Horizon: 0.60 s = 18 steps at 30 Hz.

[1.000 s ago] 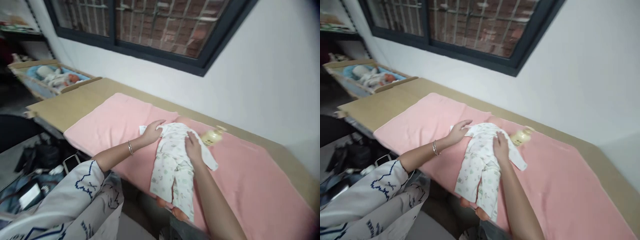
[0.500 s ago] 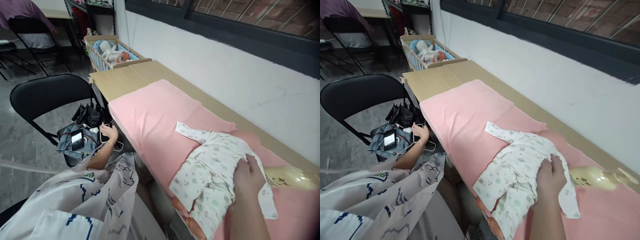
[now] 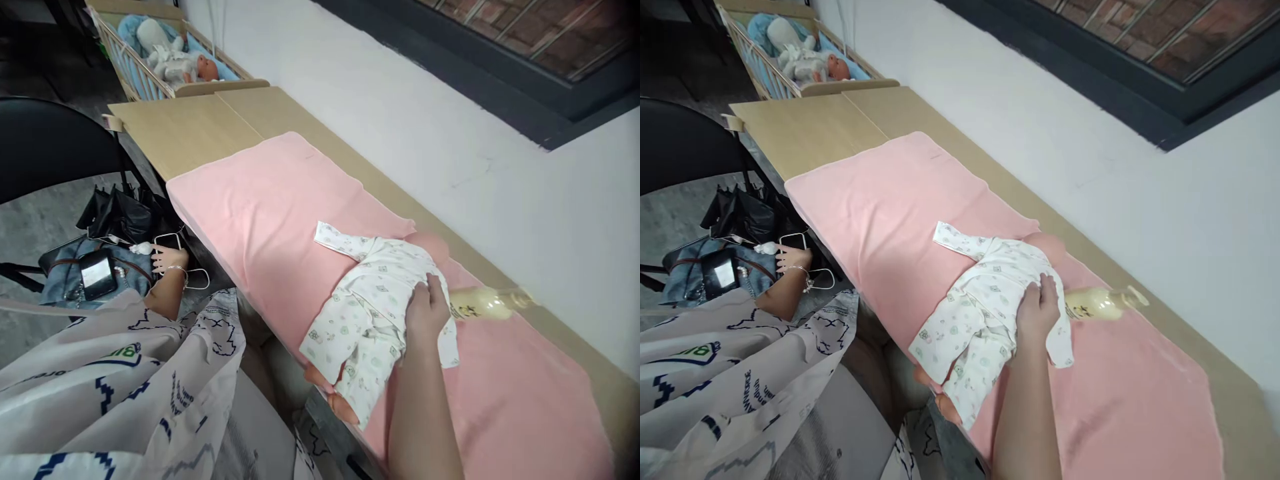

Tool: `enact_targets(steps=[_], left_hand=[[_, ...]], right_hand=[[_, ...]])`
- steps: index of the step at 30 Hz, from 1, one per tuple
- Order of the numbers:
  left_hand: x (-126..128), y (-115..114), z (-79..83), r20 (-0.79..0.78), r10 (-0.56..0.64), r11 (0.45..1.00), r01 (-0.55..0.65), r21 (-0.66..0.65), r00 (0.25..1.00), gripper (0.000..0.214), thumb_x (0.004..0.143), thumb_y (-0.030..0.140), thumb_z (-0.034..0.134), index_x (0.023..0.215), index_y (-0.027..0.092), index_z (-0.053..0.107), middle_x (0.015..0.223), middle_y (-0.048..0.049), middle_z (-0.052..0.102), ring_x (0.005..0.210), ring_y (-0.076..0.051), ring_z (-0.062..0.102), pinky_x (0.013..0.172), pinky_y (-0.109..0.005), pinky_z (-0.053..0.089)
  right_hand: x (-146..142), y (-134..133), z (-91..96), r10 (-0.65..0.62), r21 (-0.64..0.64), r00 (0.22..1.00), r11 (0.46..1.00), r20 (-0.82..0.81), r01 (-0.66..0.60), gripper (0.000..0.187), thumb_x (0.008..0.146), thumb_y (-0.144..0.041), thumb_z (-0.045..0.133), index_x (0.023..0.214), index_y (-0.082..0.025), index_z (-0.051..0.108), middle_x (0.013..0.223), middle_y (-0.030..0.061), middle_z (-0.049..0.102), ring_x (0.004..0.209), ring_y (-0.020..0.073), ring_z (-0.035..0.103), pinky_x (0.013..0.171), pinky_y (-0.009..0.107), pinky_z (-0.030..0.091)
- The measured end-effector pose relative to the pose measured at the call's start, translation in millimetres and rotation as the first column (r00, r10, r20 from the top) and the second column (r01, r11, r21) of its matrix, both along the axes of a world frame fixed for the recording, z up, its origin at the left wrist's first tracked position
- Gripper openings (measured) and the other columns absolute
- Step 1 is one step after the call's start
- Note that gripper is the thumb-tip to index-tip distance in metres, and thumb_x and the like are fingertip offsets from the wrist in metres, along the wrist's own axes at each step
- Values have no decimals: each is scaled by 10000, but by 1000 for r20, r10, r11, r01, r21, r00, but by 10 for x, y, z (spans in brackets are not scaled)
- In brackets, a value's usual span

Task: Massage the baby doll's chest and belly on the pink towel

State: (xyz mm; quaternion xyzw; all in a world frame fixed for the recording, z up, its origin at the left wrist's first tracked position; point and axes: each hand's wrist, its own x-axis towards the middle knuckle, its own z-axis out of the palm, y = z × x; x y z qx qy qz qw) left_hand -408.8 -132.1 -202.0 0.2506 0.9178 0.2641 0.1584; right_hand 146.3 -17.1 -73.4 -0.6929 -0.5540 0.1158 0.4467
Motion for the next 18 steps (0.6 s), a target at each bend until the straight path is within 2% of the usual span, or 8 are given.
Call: enact_targets(steps=[1,2,4,6,8,12,18], left_hand=[[-31,11,-43,60,174,981,-167,-101,983,572,956,337,693,1455,167,471,1504,-161,483,1313,-312,548,1089,-603,468],[-55,25,-80,87,318,937,-299,-181,944,657,953,345,686,1506,149,392,1551,-194,420,1376,-353,489,1126,-653,402],[-80,59,-136,102,465,867,-429,-252,879,829,953,367,654,1565,72,179,1603,-278,294,1464,-421,360,1155,-715,275],[-83,95,-178,120,502,849,-462,-256,857,958,933,386,641,1547,2,14,1610,-333,223,1499,-447,272,1156,-719,199],[-82,122,-218,129,508,850,-472,-235,851,1004,917,398,636,1540,4,-46,1626,-324,189,1521,-440,219,1173,-701,138],[-100,132,-310,145,518,851,-492,-181,843,1015,900,380,634,1556,23,-54,1654,-309,142,1535,-444,182,1194,-685,58],[-72,102,-361,147,540,841,-527,-122,829,1060,868,384,651,1544,3,-70,1660,-332,42,1543,-441,150,1211,-659,58]], right_hand=[[6,4,-5,1,1,1000,1000,-4,-1,563,926,-425,504,1407,-153,614,1550,131,524,1486,249,456,1286,470,293],[13,10,-11,5,2,1000,1000,-4,-5,560,928,-422,505,1407,-153,614,1553,131,520,1488,249,453,1286,469,292],[32,24,-22,15,8,1000,1000,10,-15,557,931,-420,504,1407,-151,614,1557,135,515,1492,251,447,1285,470,292],[48,35,-30,28,13,999,999,32,-29,564,936,-424,494,1412,-145,608,1557,140,514,1494,254,443,1286,474,289],[55,40,-32,34,15,998,999,45,-35,573,939,-430,482,1417,-137,602,1558,143,512,1496,252,440,1289,471,284],[51,35,-22,33,16,998,999,47,-34,578,936,-430,478,1416,-135,605,1563,146,505,1499,253,437,1292,464,279],[53,33,-23,37,9,998,999,48,-37,571,936,-425,479,1420,-148,602,1573,142,493,1512,250,416,1295,467,272]])
